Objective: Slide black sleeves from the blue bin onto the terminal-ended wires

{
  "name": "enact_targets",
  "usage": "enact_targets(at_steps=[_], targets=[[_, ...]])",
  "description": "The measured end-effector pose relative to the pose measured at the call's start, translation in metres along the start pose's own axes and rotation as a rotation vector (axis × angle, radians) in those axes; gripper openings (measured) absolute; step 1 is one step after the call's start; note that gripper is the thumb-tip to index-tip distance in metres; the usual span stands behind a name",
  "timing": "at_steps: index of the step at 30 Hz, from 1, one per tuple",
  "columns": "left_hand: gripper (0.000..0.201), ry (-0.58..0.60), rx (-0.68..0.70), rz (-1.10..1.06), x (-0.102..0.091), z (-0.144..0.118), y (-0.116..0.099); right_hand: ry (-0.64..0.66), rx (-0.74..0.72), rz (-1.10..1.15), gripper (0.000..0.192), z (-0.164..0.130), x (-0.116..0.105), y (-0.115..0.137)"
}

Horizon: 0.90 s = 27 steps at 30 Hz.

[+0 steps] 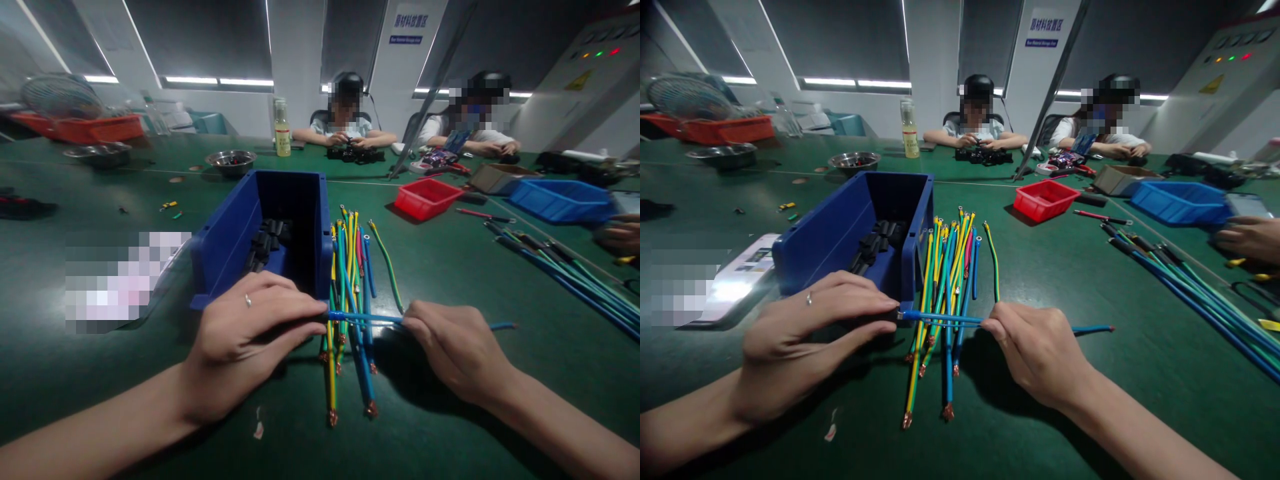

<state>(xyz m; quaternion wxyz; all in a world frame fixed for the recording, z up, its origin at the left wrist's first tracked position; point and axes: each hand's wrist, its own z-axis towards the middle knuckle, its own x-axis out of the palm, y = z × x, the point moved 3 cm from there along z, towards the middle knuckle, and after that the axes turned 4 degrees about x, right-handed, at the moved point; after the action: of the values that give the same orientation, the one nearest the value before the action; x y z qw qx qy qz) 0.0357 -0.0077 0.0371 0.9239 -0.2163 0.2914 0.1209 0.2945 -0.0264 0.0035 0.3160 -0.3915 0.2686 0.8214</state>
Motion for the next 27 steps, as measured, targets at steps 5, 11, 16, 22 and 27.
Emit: enact_targets(at_steps=[5,11,16,22,27], targets=[[0.014,0.051,0.039,0.042,-0.002,0.001,-0.004,-0.019,-0.018,-0.013,0.033,-0.004,0.002,-0.001],[0.019,0.074,0.092,0.095,0.000,0.000,-0.004,-0.078,-0.044,-0.064,0.037,-0.004,-0.002,0.001],[0.019,0.079,0.139,0.085,0.004,-0.003,0.001,-0.046,-0.039,-0.017,0.035,-0.004,0.001,0.000],[0.020,0.103,0.128,0.109,0.007,-0.012,0.002,-0.076,-0.088,0.028,0.043,-0.003,0.003,0.005],[0.033,0.136,0.097,0.151,0.014,-0.022,0.005,-0.087,-0.073,-0.001,0.047,-0.002,0.005,0.008]])
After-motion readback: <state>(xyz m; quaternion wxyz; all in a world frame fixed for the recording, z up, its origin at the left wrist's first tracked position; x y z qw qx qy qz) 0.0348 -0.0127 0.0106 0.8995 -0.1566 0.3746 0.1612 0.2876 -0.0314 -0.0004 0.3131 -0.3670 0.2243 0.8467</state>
